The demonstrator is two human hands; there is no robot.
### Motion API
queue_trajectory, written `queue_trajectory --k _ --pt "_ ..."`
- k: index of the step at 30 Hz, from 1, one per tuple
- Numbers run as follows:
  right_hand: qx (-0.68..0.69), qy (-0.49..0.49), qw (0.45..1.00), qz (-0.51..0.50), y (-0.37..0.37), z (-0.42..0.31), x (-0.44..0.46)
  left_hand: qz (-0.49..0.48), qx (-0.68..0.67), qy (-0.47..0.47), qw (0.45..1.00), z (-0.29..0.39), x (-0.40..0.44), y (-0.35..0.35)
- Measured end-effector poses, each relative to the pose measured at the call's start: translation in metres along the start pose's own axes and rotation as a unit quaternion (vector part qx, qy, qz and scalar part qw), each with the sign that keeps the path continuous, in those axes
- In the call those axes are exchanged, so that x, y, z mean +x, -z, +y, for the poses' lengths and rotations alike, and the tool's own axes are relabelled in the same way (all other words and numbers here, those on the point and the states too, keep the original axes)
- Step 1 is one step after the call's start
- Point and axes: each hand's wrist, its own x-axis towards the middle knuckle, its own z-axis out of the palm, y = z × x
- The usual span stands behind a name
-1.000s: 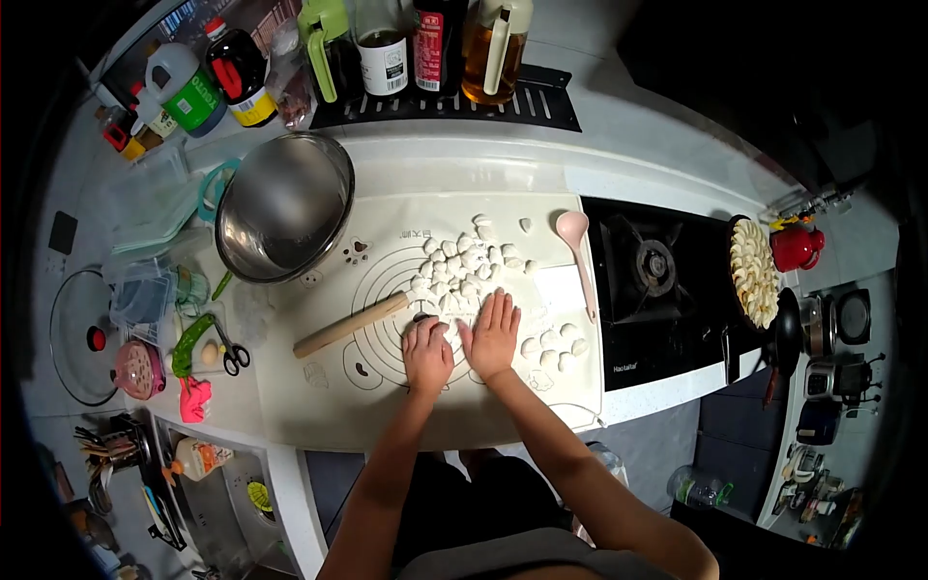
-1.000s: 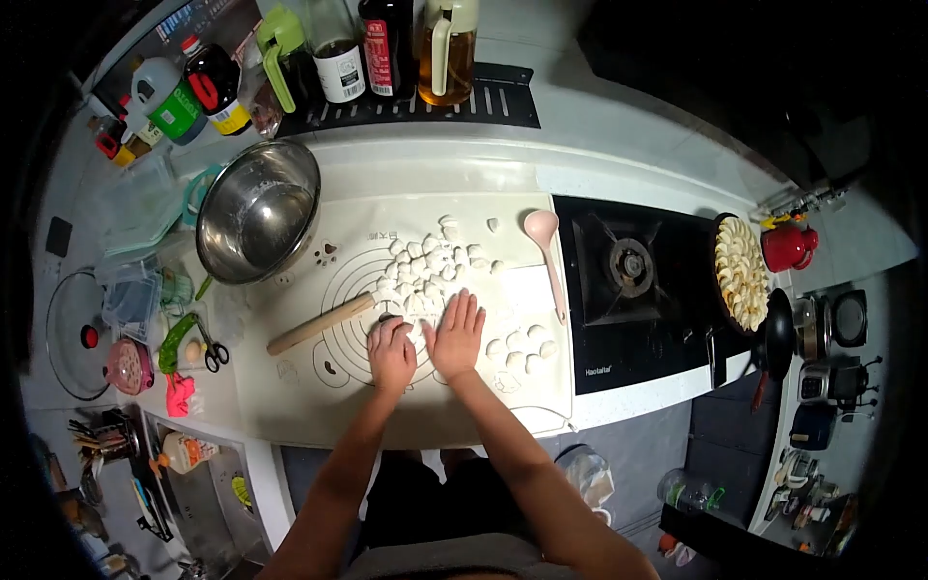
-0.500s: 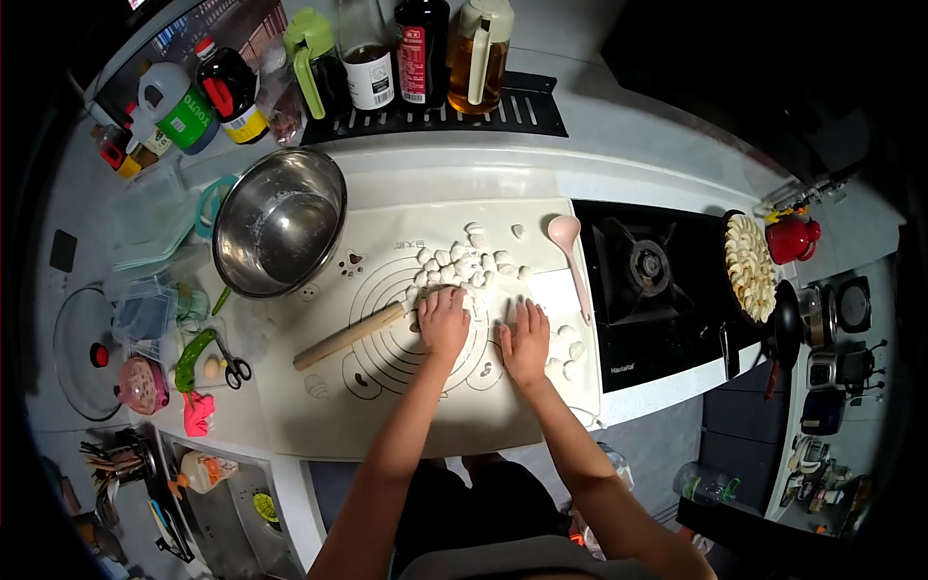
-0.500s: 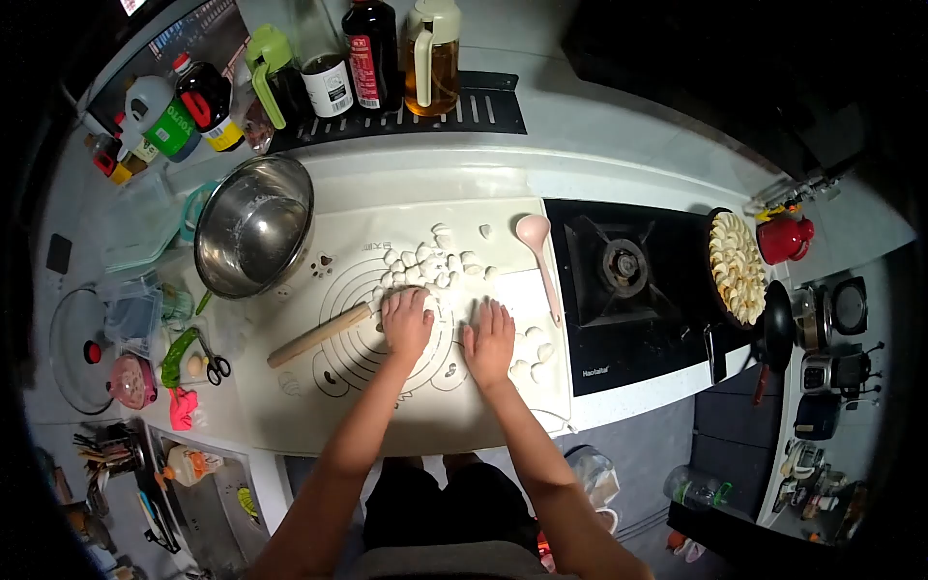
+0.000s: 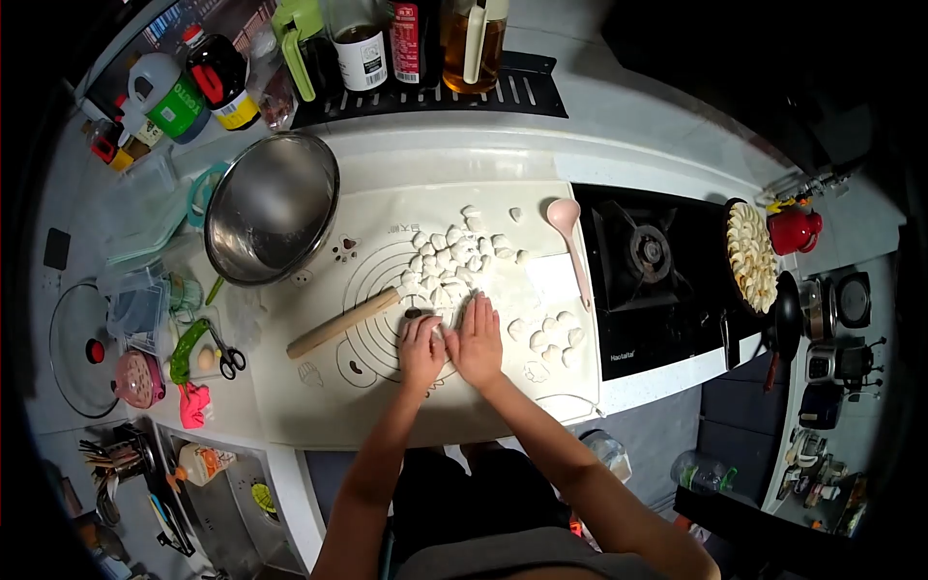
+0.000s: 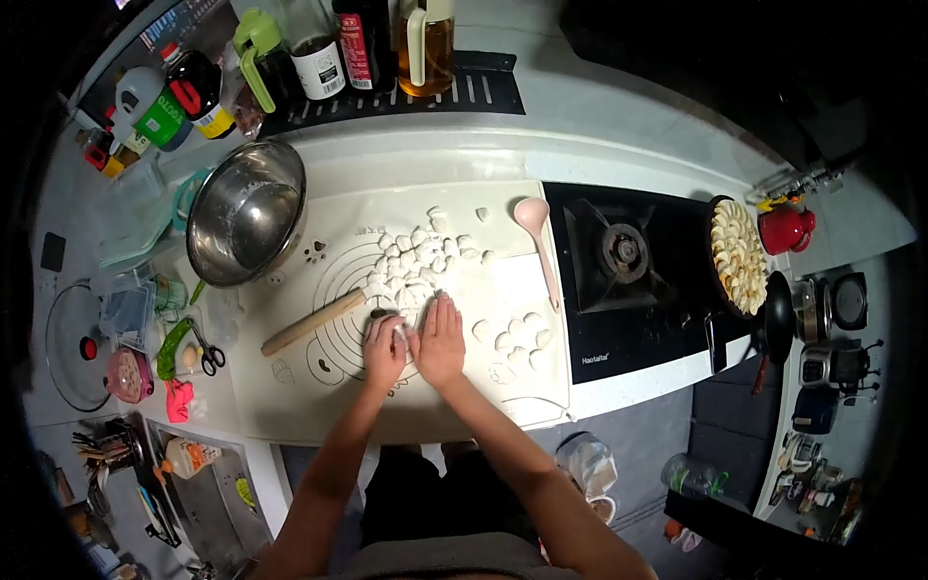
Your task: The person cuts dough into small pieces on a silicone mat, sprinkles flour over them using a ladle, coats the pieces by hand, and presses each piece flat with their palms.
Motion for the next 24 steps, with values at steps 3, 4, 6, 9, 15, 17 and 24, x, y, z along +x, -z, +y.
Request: queue_trajectory --k 3,4,6,9,15,17,24 --pt "-0.056 -0.027 0.995 -0.077 -0.010 -0.004 0.007 0.045 0.024 -0.003 0.999 -0.009 0.001 0.004" --pt "-0.059 -0.045 0.991 -0.107 -0.009 -0.006 0.009 0.053 0.026 -0.003 0.998 -0.010 0.000 0.003" --pt "-0.054 -0.061 0.988 -0.129 -0.007 -0.007 0.012 0.045 0.011 0.006 0.999 -0.015 0.002 -0.004" --pt "-0.045 -0.015 0.992 -0.118 -0.013 0.016 0.001 0.050 0.014 0.020 0.998 -0.001 0.022 -0.009" --pt "-0.106 -0.058 0.992 -0.045 0.028 0.052 -0.002 -0.074 0.136 0.064 0.986 -0.006 0.045 -0.014" --pt "-0.064 -0.057 0.996 -0.002 0.039 0.058 -0.001 -0.106 0.117 0.073 0.985 -0.006 0.032 -0.014" --pt "0.034 -0.057 0.998 0.021 0.052 0.042 -0.019 -0.213 0.031 0.057 0.975 0.033 -0.004 -0.004"
